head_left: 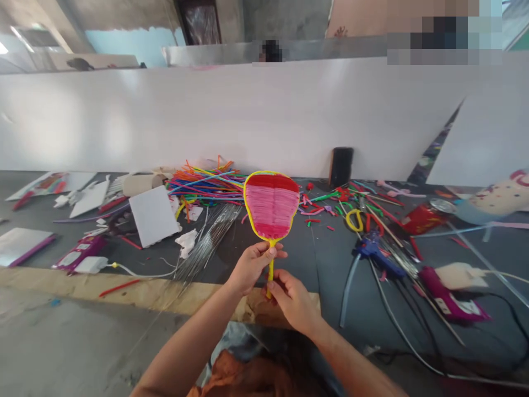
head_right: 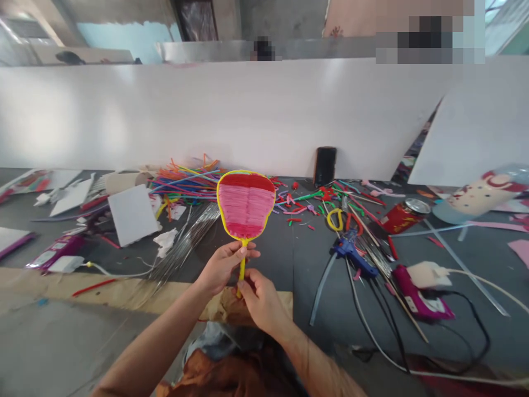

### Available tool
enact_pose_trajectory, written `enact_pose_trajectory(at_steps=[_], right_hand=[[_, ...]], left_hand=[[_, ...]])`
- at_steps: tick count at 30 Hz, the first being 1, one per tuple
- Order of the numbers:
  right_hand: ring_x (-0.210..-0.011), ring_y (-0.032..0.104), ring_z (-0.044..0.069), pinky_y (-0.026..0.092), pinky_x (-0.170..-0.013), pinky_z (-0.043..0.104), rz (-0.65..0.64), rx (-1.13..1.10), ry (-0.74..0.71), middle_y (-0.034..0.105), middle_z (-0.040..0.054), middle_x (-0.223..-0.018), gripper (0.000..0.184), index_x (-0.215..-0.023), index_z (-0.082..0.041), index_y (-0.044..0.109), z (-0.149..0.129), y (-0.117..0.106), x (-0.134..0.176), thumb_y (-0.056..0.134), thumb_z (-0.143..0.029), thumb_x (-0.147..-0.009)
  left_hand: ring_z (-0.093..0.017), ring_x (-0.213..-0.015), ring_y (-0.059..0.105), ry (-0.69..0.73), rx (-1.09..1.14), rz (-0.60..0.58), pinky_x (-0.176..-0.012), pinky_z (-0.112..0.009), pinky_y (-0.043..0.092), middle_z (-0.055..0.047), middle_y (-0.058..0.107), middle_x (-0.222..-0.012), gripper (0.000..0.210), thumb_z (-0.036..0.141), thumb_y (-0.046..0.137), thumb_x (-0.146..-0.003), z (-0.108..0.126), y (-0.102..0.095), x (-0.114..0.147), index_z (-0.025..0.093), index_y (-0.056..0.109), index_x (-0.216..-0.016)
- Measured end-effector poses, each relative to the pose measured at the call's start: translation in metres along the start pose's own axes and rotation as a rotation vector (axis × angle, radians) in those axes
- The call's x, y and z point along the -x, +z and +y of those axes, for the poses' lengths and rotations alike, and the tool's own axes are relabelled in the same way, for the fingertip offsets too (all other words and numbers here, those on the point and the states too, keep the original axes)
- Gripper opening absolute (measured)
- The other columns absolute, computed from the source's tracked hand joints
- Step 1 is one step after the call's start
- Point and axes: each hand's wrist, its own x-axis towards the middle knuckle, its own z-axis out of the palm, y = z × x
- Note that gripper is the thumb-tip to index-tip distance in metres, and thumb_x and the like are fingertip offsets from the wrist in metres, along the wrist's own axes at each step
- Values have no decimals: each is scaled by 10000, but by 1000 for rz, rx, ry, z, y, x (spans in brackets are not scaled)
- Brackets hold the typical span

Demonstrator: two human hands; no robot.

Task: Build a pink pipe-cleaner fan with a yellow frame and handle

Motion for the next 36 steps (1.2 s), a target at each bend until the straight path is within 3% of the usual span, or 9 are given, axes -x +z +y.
enact_pose_trajectory(at_steps=[6,10,12,14,20,24,29,32,36], right_hand=[[-638,586,134,488,-591,253,41,-65,24,620,6,-778,228,-978,-209,575,-1,4,7,515,-410,-888],[-625,561,127,439,-598,238,-51,204,-15,613,-15,-690,223,-858,-218,615,-14,-10,17,490,-398,-901],[-627,542,126,418,-606,237,11,381,-76,590,-14,-647,328,-741,-204,593,-21,-29,23,421,-408,-932],[-606,506,126,393,-580,238,179,483,-123,544,-11,-614,414,-663,-200,529,-28,-54,29,340,-426,-952],[-479,389,134,321,-475,260,511,586,-70,412,-33,-516,443,-627,-229,455,-34,-130,26,320,-552,-898],[-465,441,151,351,-474,271,568,666,-72,452,-19,-487,436,-609,-236,483,-35,-159,0,374,-580,-854],[-525,551,182,401,-526,283,557,858,-137,561,17,-524,389,-614,-231,542,-43,-180,-51,422,-527,-836],[-593,620,188,445,-561,281,477,929,-161,666,24,-672,233,-829,-214,606,-43,-185,-84,502,-423,-825],[-763,684,190,509,-682,309,300,1069,-212,698,106,-1073,328,-1154,-185,568,-40,-175,-129,525,-275,-842]], left_hand=[[-142,-630,612,-4,-258,-54,-557,-199,434,-46,698,-709,170,300,750,-714,-3,-1,11,145,722,-781],[-181,-717,652,1,-267,-34,-623,-210,471,-54,714,-723,108,270,729,-730,2,-17,16,163,718,-743],[-181,-720,652,3,-325,-28,-645,-211,473,-57,715,-709,96,253,737,-721,9,-33,20,165,703,-731],[-168,-666,636,-34,-314,-23,-632,-218,474,-47,691,-661,129,277,726,-737,15,-50,24,165,667,-716],[-120,-543,573,-146,15,-133,-559,-215,430,-13,593,-600,196,312,705,-784,18,-75,39,143,605,-766],[-83,-455,471,-233,291,-176,-491,-206,371,36,485,-548,226,277,718,-775,9,-72,38,151,533,-742],[-58,-444,413,-216,425,-144,-472,-182,291,50,440,-547,222,234,702,-787,-5,-80,35,150,503,-740],[-53,-441,387,-188,483,-121,-460,-180,264,60,415,-541,251,230,723,-766,-11,-87,36,155,487,-725],[-57,-454,392,-141,541,-82,-465,-184,263,57,419,-547,279,250,742,-757,-17,-92,38,157,481,-724]])
